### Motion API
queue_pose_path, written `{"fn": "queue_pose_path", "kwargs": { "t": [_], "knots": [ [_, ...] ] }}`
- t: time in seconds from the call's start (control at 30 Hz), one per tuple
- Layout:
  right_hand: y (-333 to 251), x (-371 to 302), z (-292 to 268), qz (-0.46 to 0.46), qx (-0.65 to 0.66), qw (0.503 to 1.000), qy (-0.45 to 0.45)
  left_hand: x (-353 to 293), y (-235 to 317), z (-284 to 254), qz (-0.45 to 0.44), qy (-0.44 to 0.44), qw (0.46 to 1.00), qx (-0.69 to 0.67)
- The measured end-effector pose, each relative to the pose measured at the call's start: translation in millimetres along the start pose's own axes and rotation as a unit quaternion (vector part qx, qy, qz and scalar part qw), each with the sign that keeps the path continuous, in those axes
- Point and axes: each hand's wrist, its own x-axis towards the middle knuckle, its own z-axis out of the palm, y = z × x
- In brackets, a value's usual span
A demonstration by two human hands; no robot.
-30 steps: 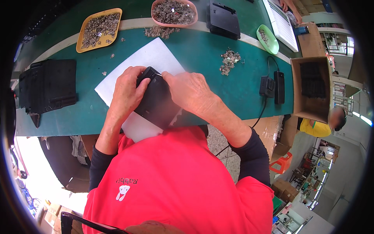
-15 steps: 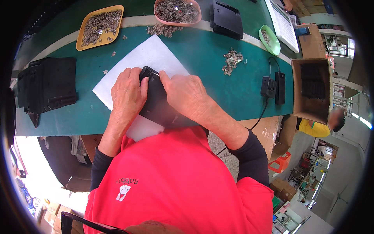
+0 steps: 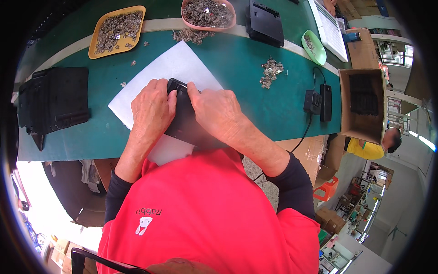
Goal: The person uses a screwdriver to fasten screws into a black rectangular electronic device placed on a white foam pad. They repeatedly pick up screws from a yellow tray and insert them into the device, tightening them with the tool. The person handles multiple units of the device, moving them aside after assembly.
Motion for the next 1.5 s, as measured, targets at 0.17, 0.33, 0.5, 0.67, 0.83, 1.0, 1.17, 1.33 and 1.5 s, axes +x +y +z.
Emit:
{"fn": "queue_pose_path", "kwargs": {
  "t": [0.17, 0.33, 0.5, 0.67, 0.83, 1.0, 1.17, 1.33, 1.5],
  "knots": [
    [0.5, 2.4, -3.5, -0.001, -0.014, 1.0, -0.008, 0.2, -3.0, 2.4, 0.018, 0.018, 1.0, -0.007],
    [5.6, 2.7, -0.3, -0.02, -0.016, 1.0, 0.009, 1.0, -5.1, 3.3, 0.031, 0.026, 0.999, -0.019],
    [-1.5, 3.7, -3.3, -0.009, -0.015, 1.0, -0.003, 0.6, -7.7, 4.5, 0.034, 0.032, 0.998, -0.034],
    [-8.9, -1.2, 2.5, 0.017, 0.006, 1.0, 0.008, 1.3, -9.2, 5.8, 0.037, 0.033, 0.998, -0.045],
    [-10.6, -0.9, 1.5, 0.033, -0.002, 0.999, -0.001, 2.0, -8.1, 4.1, 0.017, 0.009, 0.998, -0.058],
    [-6.8, 0.3, -0.5, 0.012, -0.006, 1.0, -0.011, 1.6, -10.2, 7.4, 0.042, 0.038, 0.997, -0.051],
    [-6.9, 1.0, -1.1, 0.005, -0.015, 1.0, -0.014, 1.6, -10.6, 6.9, 0.041, 0.036, 0.997, -0.057],
    [-18.8, 2.1, 0.0, 0.05, -0.011, 0.998, -0.021, 1.2, -11.6, 8.5, 0.046, 0.043, 0.996, -0.058],
    [-22.1, -0.8, 0.7, 0.072, 0.021, 0.997, -0.023, 0.6, -11.9, 8.3, 0.051, 0.046, 0.996, -0.057]
  ]
}}
